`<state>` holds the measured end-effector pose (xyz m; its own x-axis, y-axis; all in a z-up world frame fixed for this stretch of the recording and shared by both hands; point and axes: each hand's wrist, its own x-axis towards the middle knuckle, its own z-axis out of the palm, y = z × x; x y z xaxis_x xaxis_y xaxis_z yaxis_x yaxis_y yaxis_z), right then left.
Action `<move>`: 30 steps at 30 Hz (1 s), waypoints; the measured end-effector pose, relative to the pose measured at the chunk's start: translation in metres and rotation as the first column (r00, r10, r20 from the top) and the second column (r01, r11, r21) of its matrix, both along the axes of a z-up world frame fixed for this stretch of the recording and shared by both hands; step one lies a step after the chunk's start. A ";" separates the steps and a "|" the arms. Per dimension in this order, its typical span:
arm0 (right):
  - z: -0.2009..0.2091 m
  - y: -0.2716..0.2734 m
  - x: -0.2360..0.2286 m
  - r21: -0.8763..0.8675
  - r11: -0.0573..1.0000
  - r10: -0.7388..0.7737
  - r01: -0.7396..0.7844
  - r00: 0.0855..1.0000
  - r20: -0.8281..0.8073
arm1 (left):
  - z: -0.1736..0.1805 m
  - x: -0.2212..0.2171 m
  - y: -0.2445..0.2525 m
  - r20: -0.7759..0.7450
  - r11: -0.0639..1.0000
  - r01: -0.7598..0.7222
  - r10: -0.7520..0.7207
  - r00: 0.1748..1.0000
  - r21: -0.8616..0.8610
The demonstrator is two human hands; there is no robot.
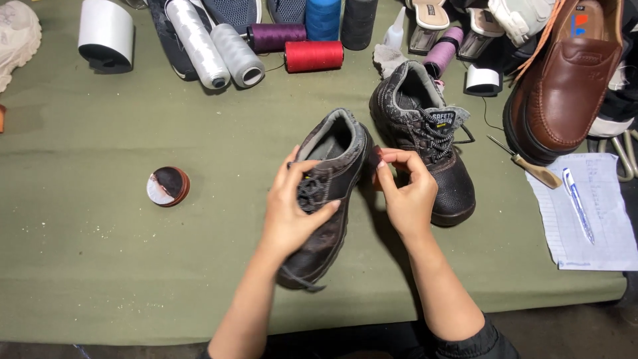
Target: The person uses a small sponge to apply polish from a round tin onto a dark brown work boot. They rub the polish into the leather around the toe, sides, and heel, then dip the sponge back into the tin to continue applying polish to the collar and back of the boot.
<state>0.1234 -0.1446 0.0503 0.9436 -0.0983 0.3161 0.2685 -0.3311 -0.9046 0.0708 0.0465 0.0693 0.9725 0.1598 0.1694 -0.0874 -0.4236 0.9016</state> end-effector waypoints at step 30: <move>0.021 0.052 0.003 -0.274 0.961 0.108 -0.025 0.951 0.291 | 0.013 0.011 0.027 -0.135 0.958 0.114 -0.153 0.979 -0.262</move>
